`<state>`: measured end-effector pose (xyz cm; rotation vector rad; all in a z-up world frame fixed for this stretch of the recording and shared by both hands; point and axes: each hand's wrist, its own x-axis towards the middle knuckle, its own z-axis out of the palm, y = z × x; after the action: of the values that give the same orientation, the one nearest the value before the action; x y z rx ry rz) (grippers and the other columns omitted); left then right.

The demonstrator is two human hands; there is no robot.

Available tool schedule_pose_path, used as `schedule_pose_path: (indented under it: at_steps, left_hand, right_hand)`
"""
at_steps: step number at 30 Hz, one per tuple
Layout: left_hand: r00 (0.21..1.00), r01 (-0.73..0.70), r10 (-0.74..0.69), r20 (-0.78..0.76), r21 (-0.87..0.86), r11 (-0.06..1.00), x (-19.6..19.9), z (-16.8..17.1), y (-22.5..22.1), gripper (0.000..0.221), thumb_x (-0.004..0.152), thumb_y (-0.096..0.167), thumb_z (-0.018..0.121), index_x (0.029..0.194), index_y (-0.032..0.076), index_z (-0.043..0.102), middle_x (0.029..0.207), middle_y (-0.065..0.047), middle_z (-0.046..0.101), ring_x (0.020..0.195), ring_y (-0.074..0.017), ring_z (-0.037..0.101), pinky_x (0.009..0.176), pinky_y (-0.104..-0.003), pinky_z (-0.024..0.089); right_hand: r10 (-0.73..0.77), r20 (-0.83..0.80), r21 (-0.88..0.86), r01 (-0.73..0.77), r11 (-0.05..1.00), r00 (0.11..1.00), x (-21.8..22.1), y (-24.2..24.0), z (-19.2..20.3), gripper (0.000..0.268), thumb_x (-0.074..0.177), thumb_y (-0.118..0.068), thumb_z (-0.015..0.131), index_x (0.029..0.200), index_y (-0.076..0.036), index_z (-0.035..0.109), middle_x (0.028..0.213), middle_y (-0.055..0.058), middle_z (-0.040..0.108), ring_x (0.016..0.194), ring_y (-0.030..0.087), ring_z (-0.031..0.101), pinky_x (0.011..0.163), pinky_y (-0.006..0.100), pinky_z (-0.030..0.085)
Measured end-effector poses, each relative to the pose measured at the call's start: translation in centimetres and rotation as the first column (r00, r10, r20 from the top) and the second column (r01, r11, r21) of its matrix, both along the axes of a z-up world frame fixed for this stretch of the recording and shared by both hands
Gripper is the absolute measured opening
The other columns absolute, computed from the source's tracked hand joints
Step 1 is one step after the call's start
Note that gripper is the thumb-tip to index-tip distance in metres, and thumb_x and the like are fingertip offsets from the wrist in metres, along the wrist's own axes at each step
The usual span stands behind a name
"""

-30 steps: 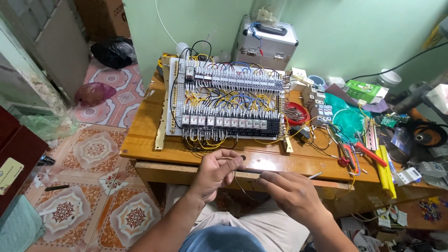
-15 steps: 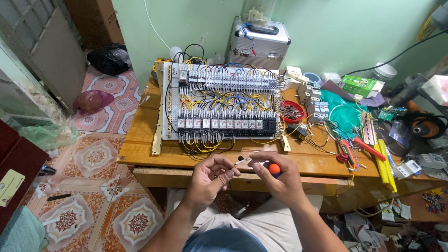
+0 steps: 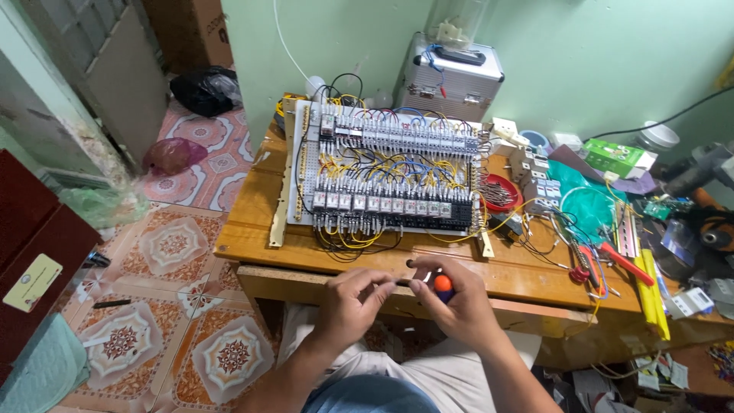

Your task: Connecting wires to terminal blocks on an electrical control panel using a screwdriver.

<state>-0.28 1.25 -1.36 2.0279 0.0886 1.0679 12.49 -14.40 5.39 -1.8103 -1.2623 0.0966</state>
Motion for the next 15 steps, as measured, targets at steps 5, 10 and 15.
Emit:
schedule_pose_path:
  at_steps: [5, 10, 15]
  left_hand:
    - [0.956, -0.281, 0.273, -0.105, -0.067, 0.957, 1.0, -2.4, 5.6, 0.018, 0.1, 0.023, 0.067, 0.099, 0.005, 0.073, 0.082, -0.006, 0.073, 0.058, -0.013, 0.063, 0.044, -0.024, 0.053]
    - [0.87, -0.488, 0.456, -0.187, -0.206, 0.848, 1.9, -3.0, 8.6, 0.019, 0.097, 0.025, 0.072, 0.097, 0.007, 0.078, 0.089, -0.007, 0.072, 0.064, -0.0166, 0.062, 0.054, -0.033, 0.051]
    - [0.883, -0.455, 0.468, -0.04, -0.319, 0.831, 2.2, -2.5, 7.5, 0.013, 0.093, 0.012, 0.076, 0.097, 0.0, 0.077, 0.073, -0.015, 0.07, 0.056, -0.0205, 0.064, 0.053, -0.032, 0.051]
  right_hand:
    - [0.057, 0.002, -0.109, -0.056, 0.992, 0.998, 1.1, -1.1, 2.4, 0.029, 0.094, -0.021, 0.059, 0.122, -0.012, 0.064, 0.106, 0.005, 0.074, 0.093, 0.017, 0.069, 0.083, 0.032, 0.052]
    - [0.162, 0.284, -0.251, -0.091, 0.964, 0.945, 2.0, -0.5, 5.5, 0.038, 0.092, -0.037, 0.067, 0.12, -0.011, 0.066, 0.113, 0.004, 0.075, 0.107, 0.023, 0.064, 0.089, 0.038, 0.053]
    - [0.15, 0.372, 0.0, -0.161, 0.987, 0.916, 0.8, 3.0, 8.8, 0.027, 0.087, -0.022, 0.077, 0.109, -0.008, 0.071, 0.08, 0.011, 0.072, 0.07, 0.032, 0.073, 0.067, 0.04, 0.059]
